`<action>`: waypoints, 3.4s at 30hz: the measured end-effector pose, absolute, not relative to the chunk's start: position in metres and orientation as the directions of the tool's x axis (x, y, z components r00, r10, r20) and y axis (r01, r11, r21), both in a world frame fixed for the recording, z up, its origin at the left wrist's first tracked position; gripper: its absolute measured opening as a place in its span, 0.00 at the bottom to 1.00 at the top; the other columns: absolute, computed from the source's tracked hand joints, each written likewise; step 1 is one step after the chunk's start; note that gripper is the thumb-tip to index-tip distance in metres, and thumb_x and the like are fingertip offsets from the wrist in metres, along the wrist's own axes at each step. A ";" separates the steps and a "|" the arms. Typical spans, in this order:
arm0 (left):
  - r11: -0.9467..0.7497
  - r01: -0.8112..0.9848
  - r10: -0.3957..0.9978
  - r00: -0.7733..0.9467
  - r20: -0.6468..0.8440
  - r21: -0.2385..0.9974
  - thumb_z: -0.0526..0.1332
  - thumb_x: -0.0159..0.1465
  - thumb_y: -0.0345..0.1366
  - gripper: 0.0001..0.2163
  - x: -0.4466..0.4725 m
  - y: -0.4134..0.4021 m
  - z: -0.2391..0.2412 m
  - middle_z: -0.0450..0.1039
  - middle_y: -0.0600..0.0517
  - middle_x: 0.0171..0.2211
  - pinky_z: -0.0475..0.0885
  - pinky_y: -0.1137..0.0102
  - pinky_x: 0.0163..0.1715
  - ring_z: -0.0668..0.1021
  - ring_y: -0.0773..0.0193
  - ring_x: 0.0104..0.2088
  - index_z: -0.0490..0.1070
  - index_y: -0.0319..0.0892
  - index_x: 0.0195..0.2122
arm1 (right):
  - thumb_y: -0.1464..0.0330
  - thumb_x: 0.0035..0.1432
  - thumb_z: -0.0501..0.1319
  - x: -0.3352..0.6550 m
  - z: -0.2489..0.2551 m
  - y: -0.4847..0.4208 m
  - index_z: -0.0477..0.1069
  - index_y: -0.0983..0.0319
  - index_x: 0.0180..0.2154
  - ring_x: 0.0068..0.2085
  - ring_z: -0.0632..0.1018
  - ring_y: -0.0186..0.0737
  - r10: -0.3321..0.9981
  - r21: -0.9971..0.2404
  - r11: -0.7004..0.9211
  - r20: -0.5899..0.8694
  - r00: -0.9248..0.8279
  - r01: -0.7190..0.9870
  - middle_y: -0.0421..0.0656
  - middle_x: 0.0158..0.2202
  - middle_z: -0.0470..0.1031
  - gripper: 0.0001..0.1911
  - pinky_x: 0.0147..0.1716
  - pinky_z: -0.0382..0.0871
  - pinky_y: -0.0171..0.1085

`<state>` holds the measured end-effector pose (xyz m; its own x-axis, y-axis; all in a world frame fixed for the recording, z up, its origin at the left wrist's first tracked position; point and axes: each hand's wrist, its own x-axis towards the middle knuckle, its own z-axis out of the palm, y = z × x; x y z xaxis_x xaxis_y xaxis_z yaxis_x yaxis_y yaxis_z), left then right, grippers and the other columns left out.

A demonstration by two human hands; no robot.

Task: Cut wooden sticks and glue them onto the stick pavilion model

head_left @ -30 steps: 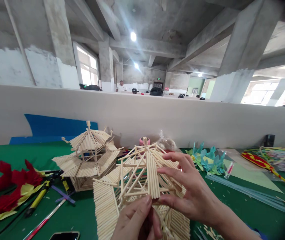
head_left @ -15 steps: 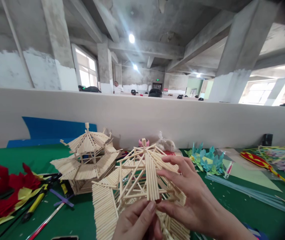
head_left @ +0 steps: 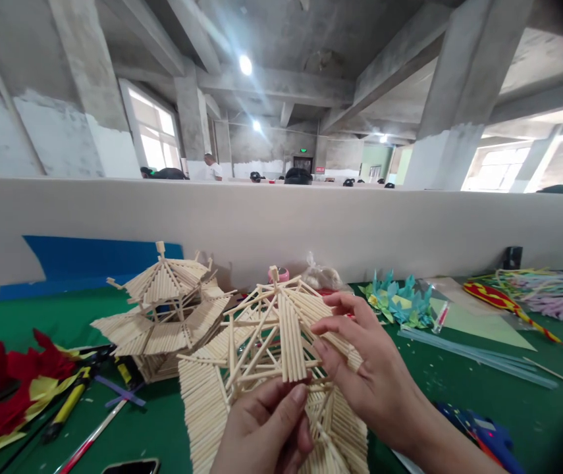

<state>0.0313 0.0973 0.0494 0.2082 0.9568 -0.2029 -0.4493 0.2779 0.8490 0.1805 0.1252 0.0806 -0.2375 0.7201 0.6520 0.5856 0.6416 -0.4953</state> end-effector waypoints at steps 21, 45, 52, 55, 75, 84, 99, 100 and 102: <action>0.137 -0.554 0.981 -0.039 -0.190 0.821 0.71 0.43 0.38 0.12 0.052 0.095 0.042 0.66 0.58 0.09 0.53 0.82 0.10 0.60 0.79 0.09 0.70 0.38 0.18 | 0.73 0.55 0.54 0.162 0.081 0.116 0.71 0.62 0.24 0.56 0.61 0.49 0.746 -0.423 0.552 0.635 -0.200 0.718 0.51 0.53 0.62 0.10 0.53 0.55 0.51; 0.142 -0.541 0.985 -0.007 -0.174 0.829 0.72 0.40 0.41 0.12 0.048 0.100 0.035 0.67 0.57 0.08 0.54 0.83 0.12 0.63 0.78 0.11 0.74 0.38 0.19 | 0.72 0.50 0.56 0.151 0.071 0.123 0.71 0.62 0.24 0.57 0.61 0.53 0.771 -0.519 0.467 0.636 -0.042 0.715 0.53 0.54 0.64 0.07 0.53 0.55 0.56; 0.145 -0.553 0.983 -0.012 -0.182 0.820 0.73 0.39 0.40 0.12 0.049 0.100 0.039 0.68 0.57 0.09 0.55 0.83 0.13 0.64 0.78 0.11 0.75 0.38 0.19 | 0.72 0.50 0.56 0.150 0.068 0.122 0.72 0.62 0.25 0.56 0.62 0.51 0.764 -0.527 0.459 0.645 -0.015 0.715 0.54 0.55 0.63 0.07 0.53 0.55 0.55; 0.150 -0.557 0.984 0.002 -0.179 0.817 0.73 0.40 0.40 0.13 0.049 0.099 0.038 0.67 0.57 0.09 0.56 0.83 0.14 0.65 0.78 0.12 0.75 0.37 0.19 | 0.72 0.50 0.56 0.149 0.068 0.122 0.72 0.62 0.25 0.56 0.63 0.51 0.760 -0.527 0.464 0.650 -0.014 0.712 0.54 0.55 0.63 0.07 0.52 0.56 0.54; 0.118 -0.564 0.983 -0.052 -0.178 0.818 0.73 0.36 0.42 0.14 0.054 0.097 0.040 0.65 0.57 0.08 0.55 0.83 0.14 0.63 0.78 0.12 0.73 0.37 0.16 | 0.70 0.54 0.54 0.153 0.068 0.121 0.73 0.62 0.29 0.55 0.62 0.49 0.785 -0.543 0.463 0.619 -0.039 0.701 0.51 0.55 0.63 0.09 0.52 0.56 0.51; 0.135 -0.554 0.979 -0.054 -0.197 0.821 0.74 0.34 0.42 0.15 0.056 0.094 0.046 0.65 0.58 0.09 0.56 0.84 0.14 0.63 0.79 0.12 0.74 0.39 0.17 | 0.70 0.53 0.55 0.154 0.066 0.122 0.74 0.62 0.29 0.56 0.63 0.48 0.772 -0.550 0.477 0.635 -0.028 0.686 0.50 0.54 0.64 0.08 0.53 0.56 0.51; 0.117 -0.537 0.984 -0.050 -0.170 0.835 0.73 0.36 0.44 0.16 0.055 0.096 0.041 0.65 0.57 0.08 0.54 0.82 0.15 0.63 0.78 0.12 0.72 0.37 0.15 | 0.69 0.53 0.57 0.153 0.063 0.125 0.75 0.60 0.30 0.55 0.64 0.45 0.773 -0.596 0.481 0.634 0.008 0.643 0.48 0.53 0.64 0.08 0.53 0.57 0.47; 0.114 -0.536 0.986 -0.045 -0.163 0.837 0.73 0.37 0.44 0.15 0.055 0.097 0.041 0.65 0.57 0.08 0.54 0.82 0.15 0.63 0.78 0.12 0.72 0.38 0.15 | 0.69 0.53 0.57 0.153 0.063 0.124 0.76 0.60 0.30 0.55 0.64 0.45 0.777 -0.600 0.479 0.630 0.009 0.641 0.48 0.53 0.64 0.08 0.53 0.57 0.47; 0.117 -0.531 0.987 -0.035 -0.159 0.839 0.73 0.38 0.44 0.15 0.054 0.097 0.039 0.65 0.57 0.08 0.55 0.82 0.15 0.62 0.78 0.12 0.72 0.38 0.15 | 0.69 0.53 0.56 0.154 0.064 0.123 0.76 0.60 0.30 0.55 0.64 0.45 0.785 -0.607 0.477 0.619 0.003 0.635 0.48 0.53 0.64 0.09 0.53 0.57 0.47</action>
